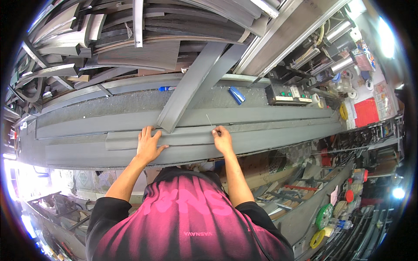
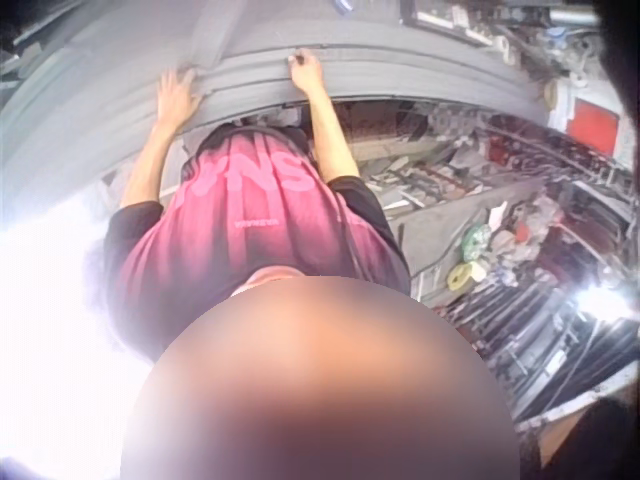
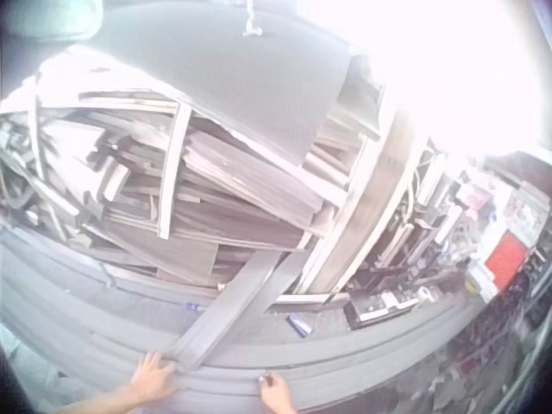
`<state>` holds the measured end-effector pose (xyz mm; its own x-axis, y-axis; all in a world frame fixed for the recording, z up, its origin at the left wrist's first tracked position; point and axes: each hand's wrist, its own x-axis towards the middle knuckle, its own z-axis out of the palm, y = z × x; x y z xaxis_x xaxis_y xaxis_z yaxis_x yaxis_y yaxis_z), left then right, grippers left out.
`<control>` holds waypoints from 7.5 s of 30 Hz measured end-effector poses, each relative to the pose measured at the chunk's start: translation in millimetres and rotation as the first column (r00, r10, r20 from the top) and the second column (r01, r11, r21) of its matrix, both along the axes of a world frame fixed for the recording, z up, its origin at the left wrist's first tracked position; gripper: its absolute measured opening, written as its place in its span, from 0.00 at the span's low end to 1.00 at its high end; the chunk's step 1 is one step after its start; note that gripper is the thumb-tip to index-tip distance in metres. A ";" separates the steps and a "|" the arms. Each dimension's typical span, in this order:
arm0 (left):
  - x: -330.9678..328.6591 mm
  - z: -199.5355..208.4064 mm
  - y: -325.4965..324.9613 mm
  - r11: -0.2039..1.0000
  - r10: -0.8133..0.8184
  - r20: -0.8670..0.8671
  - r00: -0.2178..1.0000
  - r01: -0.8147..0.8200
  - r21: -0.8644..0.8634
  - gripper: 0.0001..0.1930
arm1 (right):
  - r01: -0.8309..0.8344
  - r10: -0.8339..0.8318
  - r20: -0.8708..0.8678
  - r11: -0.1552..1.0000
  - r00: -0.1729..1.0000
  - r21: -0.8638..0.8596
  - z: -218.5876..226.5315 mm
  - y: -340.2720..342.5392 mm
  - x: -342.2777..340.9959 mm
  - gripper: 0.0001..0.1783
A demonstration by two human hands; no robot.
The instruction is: The person aligns and fastens small metal clips onto a long gray window frame on a workbench. They repeatedly pick up clips, position them along the frame, and press them into place. The person also retrieves additional clips from a yellow basket and continues attaching them along the frame.
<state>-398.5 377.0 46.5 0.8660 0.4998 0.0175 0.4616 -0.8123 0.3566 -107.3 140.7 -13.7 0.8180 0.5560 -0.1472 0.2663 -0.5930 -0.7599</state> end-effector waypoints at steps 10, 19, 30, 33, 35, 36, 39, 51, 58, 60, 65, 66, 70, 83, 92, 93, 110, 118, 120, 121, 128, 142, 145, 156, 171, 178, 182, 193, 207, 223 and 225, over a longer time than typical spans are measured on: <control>-4.4 18.0 13.1 1.000 0.015 -0.041 0.999 -0.014 0.017 0.42 | 0.187 -0.015 -0.547 0.947 0.837 0.261 59.5 -34.2 -14.3 0.10; -31.3 40.4 23.9 0.988 -0.126 0.331 0.935 0.147 -0.039 0.35 | 0.315 0.077 -0.661 0.834 0.746 0.453 90.0 -54.1 -41.5 0.07; 93.0 91.2 72.0 0.998 0.040 0.633 0.773 -0.056 0.005 0.31 | 0.509 -0.194 -0.530 0.661 0.825 0.552 94.8 -13.6 0.4 0.06; 156.7 67.2 73.3 0.981 0.190 0.457 0.869 -0.189 -0.046 0.38 | 0.484 -0.168 -0.522 0.673 0.836 0.559 87.0 -1.0 -3.1 0.06; 186.6 52.2 64.2 0.960 0.266 0.321 0.909 -0.280 -0.004 0.44 | 0.455 -0.142 -0.504 0.677 0.852 0.578 79.1 4.9 -9.8 0.07; 199.5 48.4 62.2 0.949 0.307 0.197 0.931 -0.316 0.011 0.47 | 0.446 -0.127 -0.509 0.686 0.851 0.575 74.6 5.8 -14.4 0.07; 211.7 48.4 64.4 0.956 0.289 0.167 0.943 -0.277 -0.092 0.54 | 0.466 -0.157 -0.525 0.708 0.836 0.531 61.8 -0.3 -25.9 0.07; 256.7 60.1 72.3 0.993 0.117 0.066 0.991 -0.116 -0.012 0.59 | 0.439 -0.107 -0.552 0.736 0.827 0.516 42.0 18.2 -22.6 0.06; 274.1 71.3 98.4 0.997 0.067 0.142 0.988 -0.070 0.016 0.46 | 0.394 0.036 -0.500 0.567 0.865 0.723 13.2 74.5 30.0 0.08; 281.3 73.5 105.2 0.991 0.134 0.138 0.981 -0.130 -0.033 0.34 | 0.502 0.000 -0.581 0.504 0.814 0.703 6.7 108.1 59.8 0.12; 269.2 68.5 97.4 0.982 0.151 0.214 0.965 -0.122 -0.147 0.44 | 0.517 0.009 -0.611 0.524 0.792 0.677 -4.4 172.3 78.7 0.14; 264.7 66.7 96.9 0.994 0.091 0.205 0.975 -0.078 -0.072 0.47 | 0.572 -0.116 -0.622 0.548 0.775 0.611 -2.9 177.4 77.8 0.15; 263.1 61.3 110.5 0.998 0.006 0.282 0.959 0.012 -0.062 0.53 | 0.601 -0.069 -0.661 0.495 0.747 0.628 12.7 191.3 78.4 0.18; 251.3 60.1 106.5 0.989 -0.022 0.235 0.972 -0.013 0.149 0.42 | 0.673 -0.040 -0.784 0.540 0.620 0.505 25.1 185.6 75.7 0.29; 252.4 73.1 60.0 0.994 0.080 0.277 0.958 -0.097 0.049 0.60 | 0.634 0.167 -0.761 0.457 0.627 0.623 52.6 185.5 47.0 0.06; 254.7 75.1 60.9 0.995 0.045 0.248 0.968 -0.065 0.070 0.62 | 0.663 0.224 -0.777 0.416 0.588 0.622 56.2 186.4 46.6 0.06; 283.1 65.4 156.4 0.941 -0.166 0.291 0.942 0.063 0.332 0.54 | 0.651 0.293 -0.815 0.493 0.501 0.577 28.8 124.5 48.5 0.07; 278.7 85.3 176.5 0.925 -0.235 0.144 0.961 0.175 0.338 0.56 | 0.644 0.199 -0.830 0.547 0.520 0.535 19.2 77.7 37.6 0.09; 287.3 95.6 186.0 0.909 -0.263 0.067 0.962 0.224 0.352 0.61 | 0.603 0.215 -0.797 0.552 0.565 0.576 26.2 72.5 39.4 0.08; 287.3 97.3 189.6 0.874 -0.301 0.099 0.948 0.233 0.425 0.60 | 0.588 0.194 -0.780 0.557 0.595 0.587 31.2 70.5 40.4 0.08; 273.0 73.1 214.2 0.717 -0.615 0.341 0.711 0.325 0.617 0.43 | 0.423 0.207 -0.628 0.579 0.750 0.697 60.0 109.4 40.2 0.10; 297.1 82.1 182.4 0.881 -0.364 0.435 0.823 0.153 0.448 0.22 | 0.311 0.257 -0.418 0.369 0.871 0.876 108.0 240.1 123.0 0.07; 308.5 85.6 161.4 0.905 -0.233 0.415 0.880 0.040 0.423 0.23 | 0.365 0.138 -0.439 0.370 0.888 0.855 112.6 236.4 119.1 0.08; 350.1 118.5 119.5 0.950 -0.020 0.217 0.976 -0.049 0.310 0.26 | 0.514 0.044 -0.680 0.620 0.732 0.593 41.4 132.2 35.2 0.09; 356.5 100.2 98.7 0.923 -0.119 0.410 0.904 -0.052 0.382 0.33 | 0.511 0.013 -0.673 0.640 0.739 0.574 1.8 63.7 20.7 0.08; 204.5 62.7 61.6 0.988 -0.004 0.558 0.830 -0.083 0.129 0.41 | 0.471 0.042 -0.649 0.654 0.759 0.592 -1.1 64.0 19.0 0.09; 147.7 45.2 43.2 0.983 0.076 0.555 0.828 -0.154 0.095 0.40 | 0.456 -0.014 -0.637 0.711 0.771 0.535 -0.2 64.5 23.2 0.09; 105.2 37.5 33.2 0.923 0.289 0.627 0.724 -0.384 0.017 0.31 | 0.412 0.035 -0.609 0.705 0.792 0.577 14.1 72.5 16.5 0.08; 46.5 4.1 17.5 -0.051 0.841 -0.069 0.537 -0.049 -0.998 0.57 | 0.399 0.406 -0.660 0.559 0.632 0.726 74.7 184.8 -28.5 0.07; 113.2 18.2 78.2 -0.322 0.844 -0.113 0.524 0.327 -0.889 0.34 | 0.160 -0.025 -0.221 0.770 0.975 0.618 81.6 206.2 -28.8 0.08; 110.3 17.3 84.5 -0.343 0.818 -0.088 0.568 0.360 -0.867 0.31 | 0.189 -0.151 -0.120 0.640 0.981 0.745 84.3 210.0 -40.2 0.09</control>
